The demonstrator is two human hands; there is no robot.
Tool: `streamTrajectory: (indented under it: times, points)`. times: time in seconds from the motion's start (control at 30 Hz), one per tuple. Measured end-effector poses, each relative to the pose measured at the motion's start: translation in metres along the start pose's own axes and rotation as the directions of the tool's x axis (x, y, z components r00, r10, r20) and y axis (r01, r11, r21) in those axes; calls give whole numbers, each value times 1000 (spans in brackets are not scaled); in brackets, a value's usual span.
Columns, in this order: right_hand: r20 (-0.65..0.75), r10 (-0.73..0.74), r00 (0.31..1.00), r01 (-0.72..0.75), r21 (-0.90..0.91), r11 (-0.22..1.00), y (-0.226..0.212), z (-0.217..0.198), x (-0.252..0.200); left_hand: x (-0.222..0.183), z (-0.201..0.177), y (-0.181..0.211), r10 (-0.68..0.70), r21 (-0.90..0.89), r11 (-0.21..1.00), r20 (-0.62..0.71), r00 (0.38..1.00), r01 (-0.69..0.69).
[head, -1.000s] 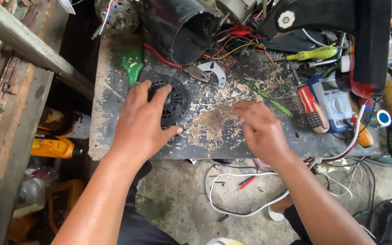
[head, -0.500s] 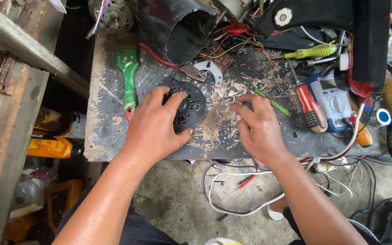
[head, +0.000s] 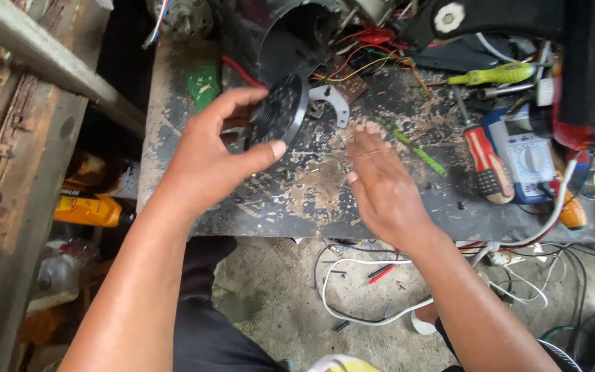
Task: Insulating electrical wires with tape and then using a screwdriver to assemble a motor into a plastic housing.
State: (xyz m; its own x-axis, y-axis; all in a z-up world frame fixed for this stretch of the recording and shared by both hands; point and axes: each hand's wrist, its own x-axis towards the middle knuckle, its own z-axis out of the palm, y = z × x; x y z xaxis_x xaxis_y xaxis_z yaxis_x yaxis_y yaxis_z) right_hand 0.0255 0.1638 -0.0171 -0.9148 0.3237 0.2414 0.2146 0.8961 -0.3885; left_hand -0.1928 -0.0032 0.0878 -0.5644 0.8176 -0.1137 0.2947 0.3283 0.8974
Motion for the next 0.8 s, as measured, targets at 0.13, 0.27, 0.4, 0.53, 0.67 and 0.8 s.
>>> streamTrajectory:
  times: [0.13,0.27,0.4,0.53,0.67,0.8]
  points:
    - [100,-104,989,91,129,987,-16,1,6,1,-7,-5,-26,-82,996,21,999,27]
    - [-64,-208,976,217,307,926,-25,2,22,-2,-18,-24,149,-238,963,69,986,-128]
    - [-210,-367,906,399,142,906,-51,3,59,-2,-23,-25,240,-334,915,2,971,-226]
    - [-67,-422,904,427,96,899,-66,39,88,-4,-26,-24,253,-388,892,4,967,-232]
    - [-35,-562,826,559,-68,826,-58,47,87,-7,-32,-25,300,-341,895,-14,954,-287]
    - [-46,-550,834,544,-107,832,-38,15,65,-15,-46,-28,219,-396,892,-42,975,-218]
